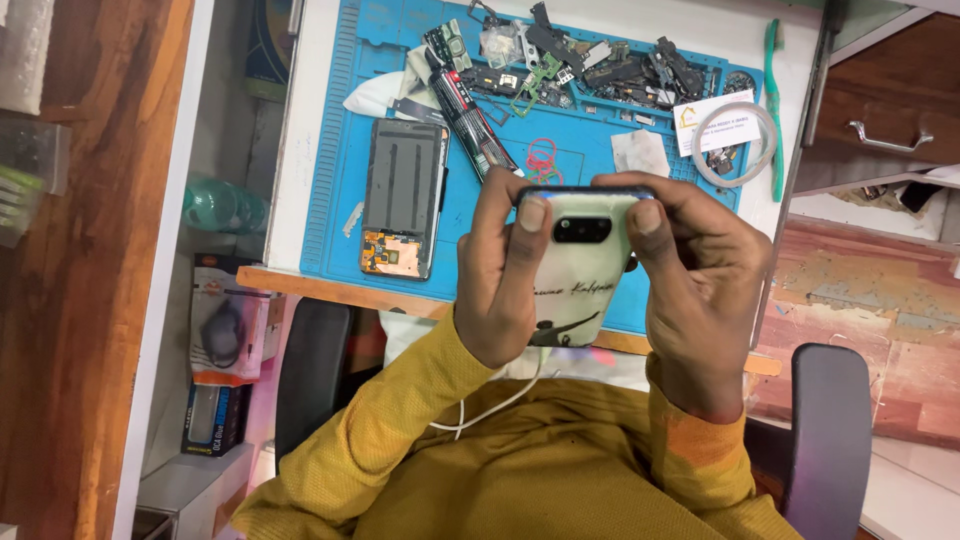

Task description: The person applies adhesive to the frame of a disassembled smartphone and then reassembles the device by attaching the back cover. After assembly, the person secures the phone with rubber bands and tests the screen functionality by interacting with the display.

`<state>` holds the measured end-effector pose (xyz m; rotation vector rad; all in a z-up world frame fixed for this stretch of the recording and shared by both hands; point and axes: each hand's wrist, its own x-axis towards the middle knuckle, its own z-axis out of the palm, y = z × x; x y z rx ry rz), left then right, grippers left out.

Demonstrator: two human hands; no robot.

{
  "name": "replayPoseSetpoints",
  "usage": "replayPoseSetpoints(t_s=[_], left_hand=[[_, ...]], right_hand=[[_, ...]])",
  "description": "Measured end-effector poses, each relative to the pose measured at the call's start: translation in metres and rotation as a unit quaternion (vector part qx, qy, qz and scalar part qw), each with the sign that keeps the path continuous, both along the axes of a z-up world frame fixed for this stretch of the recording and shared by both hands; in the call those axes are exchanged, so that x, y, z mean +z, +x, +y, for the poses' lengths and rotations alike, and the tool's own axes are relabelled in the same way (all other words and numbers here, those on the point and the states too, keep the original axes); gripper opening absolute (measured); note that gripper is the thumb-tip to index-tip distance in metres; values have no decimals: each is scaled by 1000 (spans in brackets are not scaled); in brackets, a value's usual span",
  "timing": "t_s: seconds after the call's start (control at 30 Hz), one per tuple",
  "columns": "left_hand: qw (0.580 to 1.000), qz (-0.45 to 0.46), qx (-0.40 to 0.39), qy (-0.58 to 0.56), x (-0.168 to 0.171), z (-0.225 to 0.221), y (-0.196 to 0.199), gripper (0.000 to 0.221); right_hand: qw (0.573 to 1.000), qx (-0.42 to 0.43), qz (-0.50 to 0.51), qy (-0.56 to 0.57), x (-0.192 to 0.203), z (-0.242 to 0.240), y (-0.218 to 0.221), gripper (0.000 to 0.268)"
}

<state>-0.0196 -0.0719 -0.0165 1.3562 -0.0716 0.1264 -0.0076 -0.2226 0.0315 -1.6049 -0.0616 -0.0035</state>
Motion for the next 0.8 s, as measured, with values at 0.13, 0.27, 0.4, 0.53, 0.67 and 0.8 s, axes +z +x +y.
replayPoseSetpoints(t_s=[0.13,0.27,0.4,0.53,0.67,0.8], left_hand=[[990,25,-11,-137,0,-1,7,27],[985,4,6,-172,-10,-1,14,31],[981,-3,10,-191,-18,-2,14,33],[933,86,11,-348,-10,-3,19,27],[901,91,-46,-423,-7,4,20,32],[895,75,-52,-437,-16,1,19,37]], right_hand=[[996,68,47,36,1,-3,13,40],[994,73,72,45,2,1,12,44],[995,63,65,37,2,4,8,44],[993,88,77,-1,7,5,10,59],[993,100,42,-51,8,7,4,57],[991,69,91,-68,6,9,-2,50]])
